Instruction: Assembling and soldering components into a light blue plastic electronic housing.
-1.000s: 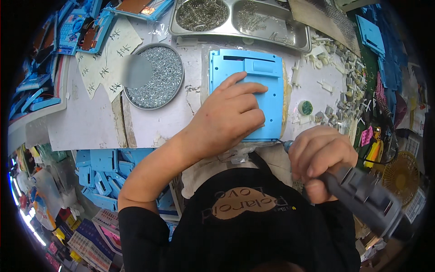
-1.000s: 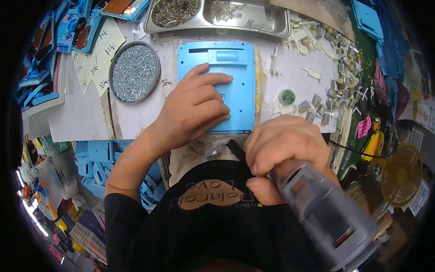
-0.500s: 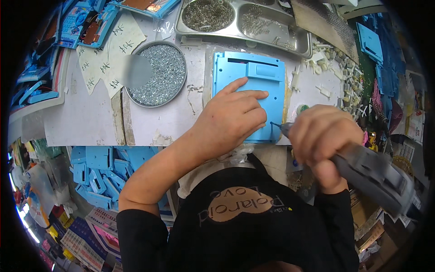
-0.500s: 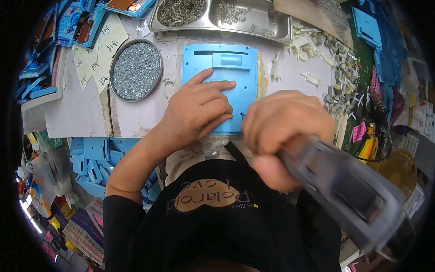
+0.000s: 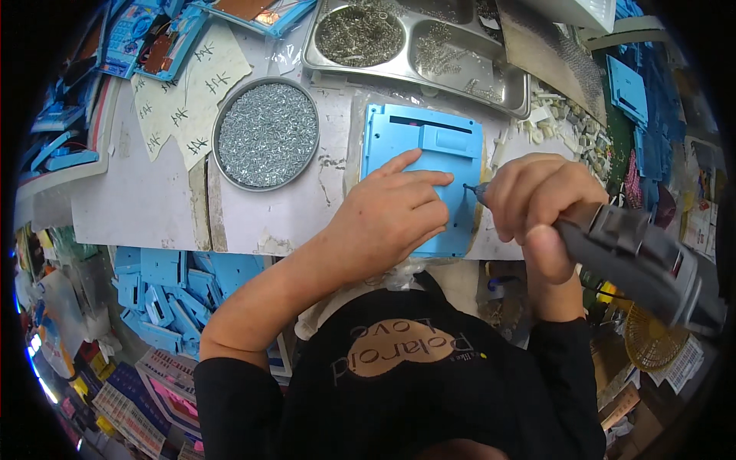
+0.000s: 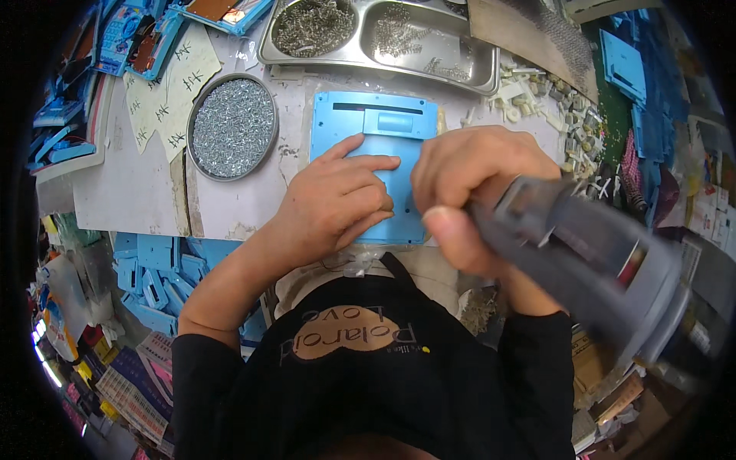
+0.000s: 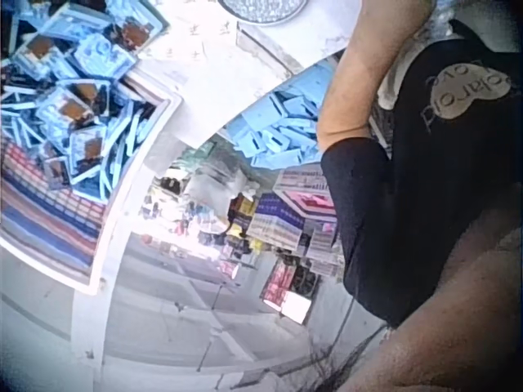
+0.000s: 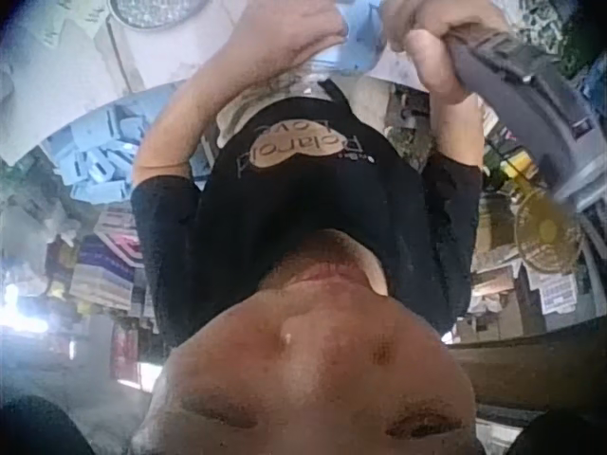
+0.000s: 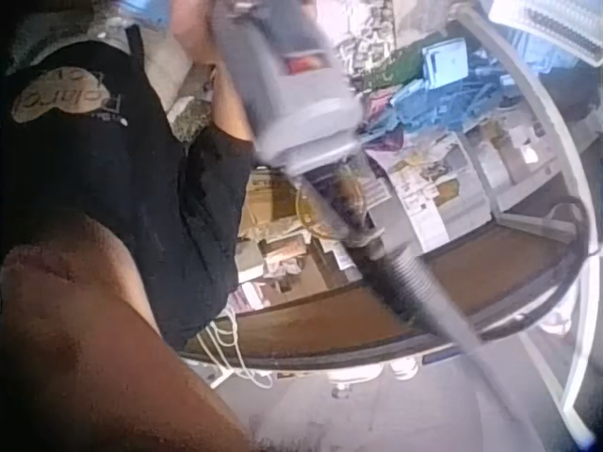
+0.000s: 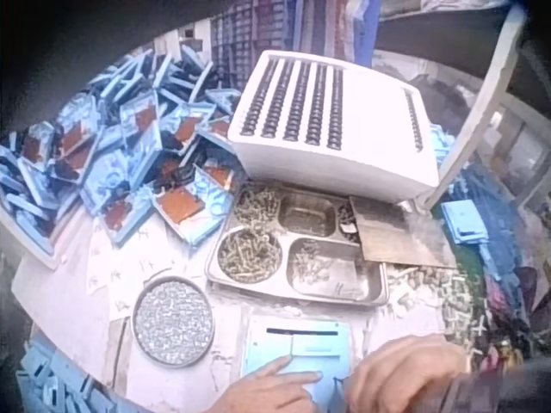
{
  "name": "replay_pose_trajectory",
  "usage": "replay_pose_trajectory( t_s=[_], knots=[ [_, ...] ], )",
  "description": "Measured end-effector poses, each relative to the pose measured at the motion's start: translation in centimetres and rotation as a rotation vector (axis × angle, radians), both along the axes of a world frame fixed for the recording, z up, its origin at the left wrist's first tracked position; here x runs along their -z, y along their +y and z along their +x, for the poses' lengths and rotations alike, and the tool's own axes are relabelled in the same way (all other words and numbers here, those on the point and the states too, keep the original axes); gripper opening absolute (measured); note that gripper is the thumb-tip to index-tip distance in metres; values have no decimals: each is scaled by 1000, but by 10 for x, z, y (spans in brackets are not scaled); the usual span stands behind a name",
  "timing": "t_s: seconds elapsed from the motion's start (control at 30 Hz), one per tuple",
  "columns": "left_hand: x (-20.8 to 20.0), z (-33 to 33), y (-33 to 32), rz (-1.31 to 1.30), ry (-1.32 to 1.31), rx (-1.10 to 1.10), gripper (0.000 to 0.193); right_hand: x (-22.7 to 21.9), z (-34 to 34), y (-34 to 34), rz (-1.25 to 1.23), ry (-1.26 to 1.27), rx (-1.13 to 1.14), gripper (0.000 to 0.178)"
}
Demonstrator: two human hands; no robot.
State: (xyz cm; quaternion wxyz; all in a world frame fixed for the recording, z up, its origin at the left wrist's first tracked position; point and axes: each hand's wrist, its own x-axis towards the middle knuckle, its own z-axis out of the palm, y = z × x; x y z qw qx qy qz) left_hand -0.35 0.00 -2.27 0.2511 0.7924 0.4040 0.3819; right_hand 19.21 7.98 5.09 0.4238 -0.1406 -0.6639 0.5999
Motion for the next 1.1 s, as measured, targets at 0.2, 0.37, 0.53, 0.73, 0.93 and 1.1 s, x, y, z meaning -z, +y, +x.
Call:
replay_pose_trajectory(
  t_s=[0.2, 0.37, 0.53, 0.73, 0.93, 1.1],
  knots=[
    [-1, -1, 0, -19, 3, -4, 12, 3, -4, 11, -3, -49, -66, 18],
    [0, -3, 2, -40, 11, 4, 13, -10, 0, 49, 27, 128, -12, 24],
    [-3, -2, 3, -58, -2, -2, 13, 10, -16, 71, 50, 94, -30, 22],
    [-2, -3, 2, -68, -23, -21, 13, 26, -24, 74, 14, 85, -40, 20],
    [0, -6, -2, -51, -152, -92, 13, -14, -21, 63, 21, 69, -77, 21],
    [-4, -4, -14, -93, -345, -209, 16, -35, -12, 27, -38, 224, -324, 25]
  ],
)
